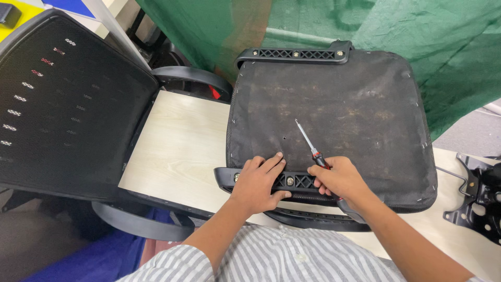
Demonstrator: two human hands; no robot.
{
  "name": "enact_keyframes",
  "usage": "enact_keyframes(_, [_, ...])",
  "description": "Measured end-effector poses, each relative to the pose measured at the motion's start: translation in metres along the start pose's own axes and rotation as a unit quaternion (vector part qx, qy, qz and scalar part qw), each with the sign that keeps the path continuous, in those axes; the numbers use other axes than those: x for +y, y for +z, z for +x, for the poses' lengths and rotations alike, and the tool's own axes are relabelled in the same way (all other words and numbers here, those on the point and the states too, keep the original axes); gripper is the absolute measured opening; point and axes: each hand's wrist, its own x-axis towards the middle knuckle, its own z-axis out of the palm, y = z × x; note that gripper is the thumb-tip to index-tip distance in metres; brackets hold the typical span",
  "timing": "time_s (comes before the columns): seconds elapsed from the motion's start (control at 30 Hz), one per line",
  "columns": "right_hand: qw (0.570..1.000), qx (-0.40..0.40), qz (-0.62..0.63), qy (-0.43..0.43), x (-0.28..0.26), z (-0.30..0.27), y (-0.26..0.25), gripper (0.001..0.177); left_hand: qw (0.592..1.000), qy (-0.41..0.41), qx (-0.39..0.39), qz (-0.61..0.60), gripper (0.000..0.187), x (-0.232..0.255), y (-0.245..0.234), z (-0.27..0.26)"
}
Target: The person uses a screwdriver to tighten screws on the underside of an office chair seat, securing the armrest brackets to the seat base. The person works on multiple screws in sequence, holding the chair steady with one hand while turning the screwdriver with the other.
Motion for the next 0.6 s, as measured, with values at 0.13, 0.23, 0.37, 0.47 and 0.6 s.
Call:
enact_keyframes(0.13, [0.998, -0.051, -0.015, -0.027, 0.006, -0.002, -0.012, 0.028, 1.000, -0.011, -0.006, -0.004, 0.079, 0.002, -0.004, 0.002])
enact_keyframes(0.23, [0.994, -0.049, -0.041, -0.090, -0.001, -0.013, -0.018, 0.044, 0.999, -0.030, -0.002, -0.027, 0.073, 0.005, -0.006, 0.003])
enact_keyframes(0.37, [0.985, 0.060, -0.076, -0.145, -0.024, -0.029, -0.024, 0.041, 0.995, -0.053, 0.029, -0.074, 0.049, 0.007, -0.005, 0.003])
enact_keyframes(0.47, [0.975, 0.104, 0.021, -0.193, -0.039, -0.037, -0.023, 0.040, 0.992, -0.058, 0.069, -0.093, 0.037, 0.011, -0.001, 0.001])
enact_keyframes(0.6, [0.912, 0.093, 0.150, -0.370, -0.045, -0.049, -0.024, 0.035, 0.989, -0.052, 0.109, -0.083, 0.020, 0.015, 0.004, -0.002])
